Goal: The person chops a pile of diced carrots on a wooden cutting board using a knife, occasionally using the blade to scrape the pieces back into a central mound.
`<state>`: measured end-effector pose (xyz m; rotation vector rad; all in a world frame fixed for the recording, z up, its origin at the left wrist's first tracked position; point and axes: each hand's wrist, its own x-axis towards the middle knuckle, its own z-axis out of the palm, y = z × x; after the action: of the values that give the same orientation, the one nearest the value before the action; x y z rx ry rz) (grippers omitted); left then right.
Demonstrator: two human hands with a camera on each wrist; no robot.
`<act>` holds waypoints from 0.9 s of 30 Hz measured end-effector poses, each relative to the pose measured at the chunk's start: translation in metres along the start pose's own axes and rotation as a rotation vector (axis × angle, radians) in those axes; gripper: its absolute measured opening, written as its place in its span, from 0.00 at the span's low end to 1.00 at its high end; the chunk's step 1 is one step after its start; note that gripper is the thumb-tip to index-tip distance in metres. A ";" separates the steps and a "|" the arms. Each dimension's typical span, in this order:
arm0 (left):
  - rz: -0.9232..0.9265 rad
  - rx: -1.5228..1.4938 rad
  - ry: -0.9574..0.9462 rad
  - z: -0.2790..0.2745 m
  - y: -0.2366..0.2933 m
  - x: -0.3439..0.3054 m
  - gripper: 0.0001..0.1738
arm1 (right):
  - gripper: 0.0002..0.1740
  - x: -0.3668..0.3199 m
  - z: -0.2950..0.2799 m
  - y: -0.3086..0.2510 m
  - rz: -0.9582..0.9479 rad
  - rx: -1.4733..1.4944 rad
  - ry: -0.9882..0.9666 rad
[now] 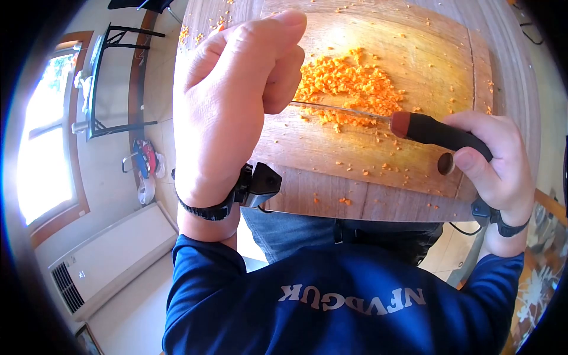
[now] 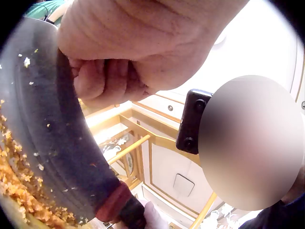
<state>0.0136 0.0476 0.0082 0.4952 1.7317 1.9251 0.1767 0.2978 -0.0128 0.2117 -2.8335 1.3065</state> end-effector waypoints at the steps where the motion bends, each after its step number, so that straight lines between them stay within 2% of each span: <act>1: 0.015 0.026 0.002 0.001 0.000 -0.001 0.28 | 0.24 0.000 0.001 0.000 -0.006 0.009 0.002; 12: 0.149 0.095 -0.045 -0.003 -0.003 0.001 0.27 | 0.23 -0.001 0.006 0.003 0.014 0.023 -0.012; 14: 0.211 0.008 -0.162 -0.009 -0.005 0.003 0.27 | 0.23 0.000 0.008 0.004 -0.014 0.036 -0.013; 17: 0.131 -0.029 -0.115 -0.004 -0.004 0.002 0.27 | 0.24 -0.001 0.007 0.002 0.024 0.082 -0.035; 27: 0.082 -0.026 -0.043 0.004 -0.010 0.004 0.28 | 0.26 -0.001 0.008 0.002 0.015 0.059 -0.043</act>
<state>0.0141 0.0539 -0.0017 0.6021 1.6816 1.9754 0.1774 0.2935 -0.0195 0.2217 -2.8392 1.4069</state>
